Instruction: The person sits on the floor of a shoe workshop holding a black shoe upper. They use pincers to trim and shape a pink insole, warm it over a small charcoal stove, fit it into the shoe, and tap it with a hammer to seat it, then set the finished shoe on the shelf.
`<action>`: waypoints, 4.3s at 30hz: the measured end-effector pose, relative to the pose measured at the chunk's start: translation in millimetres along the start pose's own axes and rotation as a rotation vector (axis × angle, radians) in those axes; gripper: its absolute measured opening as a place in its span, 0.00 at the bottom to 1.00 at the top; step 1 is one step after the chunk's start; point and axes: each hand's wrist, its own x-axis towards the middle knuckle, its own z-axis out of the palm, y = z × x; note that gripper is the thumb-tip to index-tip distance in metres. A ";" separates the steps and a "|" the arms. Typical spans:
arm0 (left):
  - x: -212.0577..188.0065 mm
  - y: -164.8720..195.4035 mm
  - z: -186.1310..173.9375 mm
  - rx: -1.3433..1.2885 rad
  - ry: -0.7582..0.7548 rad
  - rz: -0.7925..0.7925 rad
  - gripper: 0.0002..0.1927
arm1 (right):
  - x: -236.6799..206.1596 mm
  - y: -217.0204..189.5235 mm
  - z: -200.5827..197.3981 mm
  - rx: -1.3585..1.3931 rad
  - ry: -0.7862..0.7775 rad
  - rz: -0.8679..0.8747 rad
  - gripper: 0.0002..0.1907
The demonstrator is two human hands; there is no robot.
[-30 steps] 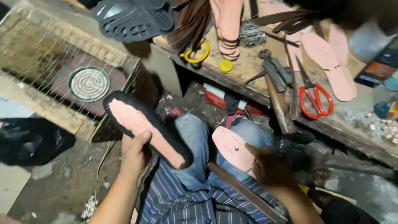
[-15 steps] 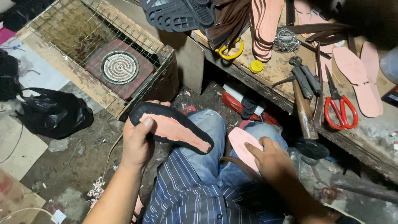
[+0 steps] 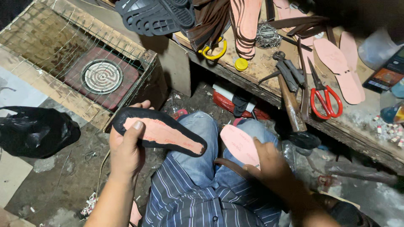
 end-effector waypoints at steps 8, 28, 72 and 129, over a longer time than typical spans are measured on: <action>0.5 -4.5 -3.8 -0.055 0.069 -0.095 0.25 | -39.2 -27.9 5.4 -0.098 -0.512 0.547 0.32; 11.5 16.8 14.3 -0.026 -0.008 0.001 0.28 | 24.5 121.1 -127.7 0.644 0.432 0.495 0.13; -6.0 34.6 28.8 -0.105 -0.182 -0.027 0.25 | 117.9 -93.7 34.8 1.155 -0.351 0.416 0.10; -4.7 -19.1 -62.2 -0.392 0.200 -0.078 0.22 | 107.4 -145.9 45.5 0.344 0.210 -0.370 0.21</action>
